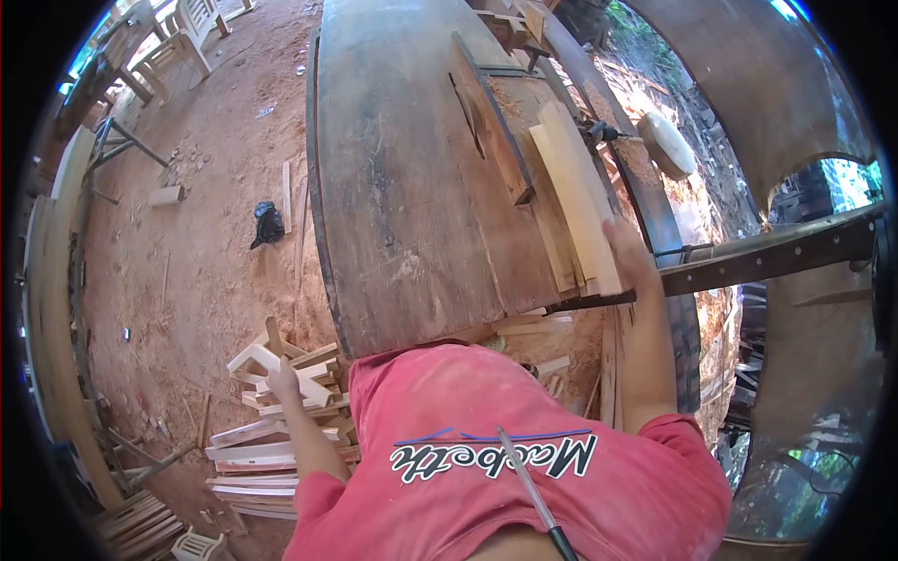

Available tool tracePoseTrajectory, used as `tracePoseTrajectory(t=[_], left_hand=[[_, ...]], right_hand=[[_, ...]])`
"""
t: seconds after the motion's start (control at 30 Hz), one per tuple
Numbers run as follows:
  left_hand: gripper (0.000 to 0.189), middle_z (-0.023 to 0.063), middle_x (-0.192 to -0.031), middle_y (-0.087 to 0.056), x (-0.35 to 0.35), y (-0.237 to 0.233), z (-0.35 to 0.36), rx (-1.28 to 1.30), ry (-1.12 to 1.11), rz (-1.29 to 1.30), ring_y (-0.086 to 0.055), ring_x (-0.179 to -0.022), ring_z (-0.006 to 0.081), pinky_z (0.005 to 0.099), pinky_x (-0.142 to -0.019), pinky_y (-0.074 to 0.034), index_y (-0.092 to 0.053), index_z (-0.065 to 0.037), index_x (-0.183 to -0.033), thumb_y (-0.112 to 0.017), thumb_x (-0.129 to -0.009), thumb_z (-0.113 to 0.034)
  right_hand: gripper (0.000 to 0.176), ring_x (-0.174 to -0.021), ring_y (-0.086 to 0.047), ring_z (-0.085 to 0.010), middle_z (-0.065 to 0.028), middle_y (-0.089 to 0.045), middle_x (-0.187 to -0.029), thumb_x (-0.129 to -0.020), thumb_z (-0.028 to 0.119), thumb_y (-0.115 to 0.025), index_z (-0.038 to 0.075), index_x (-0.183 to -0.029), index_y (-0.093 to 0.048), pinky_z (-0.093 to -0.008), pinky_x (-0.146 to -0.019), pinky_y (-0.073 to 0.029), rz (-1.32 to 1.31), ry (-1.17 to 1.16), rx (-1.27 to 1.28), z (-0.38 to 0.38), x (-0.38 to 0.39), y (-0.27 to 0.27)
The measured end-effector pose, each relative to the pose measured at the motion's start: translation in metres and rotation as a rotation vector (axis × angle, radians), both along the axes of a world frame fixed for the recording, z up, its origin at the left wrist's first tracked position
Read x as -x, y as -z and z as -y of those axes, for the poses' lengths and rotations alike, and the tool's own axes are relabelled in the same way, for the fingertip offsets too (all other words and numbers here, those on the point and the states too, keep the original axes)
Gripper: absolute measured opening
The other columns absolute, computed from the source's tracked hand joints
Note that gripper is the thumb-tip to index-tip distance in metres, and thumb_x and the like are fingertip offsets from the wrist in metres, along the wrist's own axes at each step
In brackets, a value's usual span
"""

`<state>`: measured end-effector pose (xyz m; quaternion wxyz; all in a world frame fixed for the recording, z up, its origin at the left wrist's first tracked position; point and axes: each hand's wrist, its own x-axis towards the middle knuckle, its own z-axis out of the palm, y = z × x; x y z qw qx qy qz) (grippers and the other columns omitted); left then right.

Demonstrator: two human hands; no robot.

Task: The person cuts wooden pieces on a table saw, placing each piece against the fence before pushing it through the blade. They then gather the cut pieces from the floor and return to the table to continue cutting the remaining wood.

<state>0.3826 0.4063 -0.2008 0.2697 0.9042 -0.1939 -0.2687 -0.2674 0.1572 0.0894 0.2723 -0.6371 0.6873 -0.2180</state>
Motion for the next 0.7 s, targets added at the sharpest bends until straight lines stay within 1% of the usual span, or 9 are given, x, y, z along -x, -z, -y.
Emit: tracePoseTrajectory(t=[0.1, 0.13, 0.17, 0.23, 0.27, 0.5, 0.57, 0.6, 0.7], left_hand=[[0.049, 0.0353, -0.128, -0.051, 0.066, -0.076, 0.092, 0.464, 0.219, 0.524, -0.043, -0.126, 0.0464, 0.0453, -0.109, -0.033, -0.056, 0.012, -0.12, -0.057, -0.09, -0.027], [0.047, 0.0348, -0.128, -0.051, 0.077, -0.062, 0.114, 0.24, 0.537, 1.128, -0.047, -0.122, 0.046, 0.046, -0.107, -0.036, -0.055, 0.013, -0.12, -0.055, -0.093, -0.026], [0.032, 0.026, -0.116, -0.06, 0.091, -0.018, 0.147, 0.168, 0.369, 0.889, -0.058, -0.107, 0.0387, 0.0457, -0.093, -0.046, -0.06, 0.002, -0.114, -0.063, -0.085, -0.012], [0.043, 0.0259, -0.127, -0.057, 0.193, -0.194, 0.197, 0.781, 0.347, -0.133, -0.054, -0.121, 0.0342, 0.0385, -0.105, -0.04, -0.055, 0.004, -0.127, -0.06, -0.092, -0.021], [0.048, 0.0243, -0.13, -0.056, 0.209, -0.195, 0.217, 0.815, 0.645, 0.086, -0.052, -0.125, 0.0313, 0.0381, -0.106, -0.038, -0.052, 0.006, -0.131, -0.059, -0.093, -0.022], [0.065, 0.027, -0.127, -0.058, 0.347, -0.183, 0.281, 0.54, 1.019, -0.843, -0.058, -0.119, 0.0349, 0.0367, -0.095, -0.047, -0.046, 0.012, -0.131, -0.067, -0.085, -0.03], [0.061, 0.0219, -0.125, -0.062, 0.365, -0.178, 0.287, 0.582, 0.989, -0.709, -0.06, -0.115, 0.0265, 0.0307, -0.096, -0.045, -0.041, 0.011, -0.138, -0.064, -0.089, -0.018], [0.071, 0.0238, -0.123, -0.062, 0.373, -0.173, 0.287, 0.645, 0.972, -0.516, -0.061, -0.113, 0.0267, 0.031, -0.095, -0.046, -0.033, 0.013, -0.14, -0.067, -0.086, -0.018], [0.07, 0.0276, -0.132, -0.054, 0.385, -0.151, 0.287, 0.677, 1.111, -0.218, -0.06, -0.117, 0.0314, 0.0328, -0.097, -0.045, -0.036, 0.014, -0.138, -0.068, -0.085, -0.018]], right_hand=[[0.057, -0.088, -0.066, -0.0246, -0.017, -0.066, -0.102, -0.087, 0.028, -0.064, -0.003, -0.132, -0.047, -0.0339, -0.084, -0.051, 0.641, -0.005, -0.196, -0.039, -0.048, 0.012], [0.055, -0.084, -0.067, -0.0236, -0.0165, -0.066, -0.099, -0.085, 0.026, -0.066, -0.003, -0.129, -0.049, -0.0335, -0.08, -0.052, 0.799, -0.03, -0.321, -0.049, -0.06, 0.02], [0.053, -0.081, -0.067, -0.0226, -0.0159, -0.065, -0.096, -0.083, 0.024, -0.067, -0.003, -0.125, -0.051, -0.0331, -0.077, -0.054, 0.958, -0.054, -0.443, -0.057, -0.07, 0.029], [0.045, -0.071, -0.065, -0.0207, -0.0139, -0.066, -0.09, -0.088, 0.03, -0.061, -0.003, -0.119, -0.055, -0.032, -0.064, -0.055, 1.157, -0.049, -0.528, -0.071, -0.097, 0.047], [0.045, -0.071, -0.065, -0.0207, -0.0139, -0.066, -0.09, -0.088, 0.03, -0.061, -0.003, -0.119, -0.055, -0.032, -0.064, -0.055, 1.165, -0.052, -0.516, -0.074, -0.104, 0.059], [0.061, -0.067, -0.061, -0.0201, -0.0126, -0.064, -0.083, -0.096, 0.057, -0.046, 0.0, -0.114, -0.059, -0.0307, -0.063, -0.05, 1.557, 0.02, -0.75, -0.061, -0.101, 0.097], [0.044, -0.079, -0.065, -0.0201, -0.0126, -0.066, -0.092, -0.098, 0.042, -0.051, 0.001, -0.108, -0.061, -0.0308, -0.063, -0.051, 0.66, 0.409, -0.396, -0.071, -0.103, 0.075], [0.049, -0.089, -0.065, -0.0287, -0.0178, -0.066, -0.1, -0.093, 0.036, -0.06, -0.002, -0.124, -0.055, -0.038, -0.077, -0.052, 0.257, 0.161, -0.103, -0.08, -0.089, 0.078], [0.071, -0.099, -0.063, -0.0372, -0.0244, -0.064, -0.108, -0.087, 0.037, -0.065, -0.002, -0.14, -0.04, -0.044, -0.089, -0.048, -0.155, 0.049, -0.212, -0.102, -0.114, 0.019]])
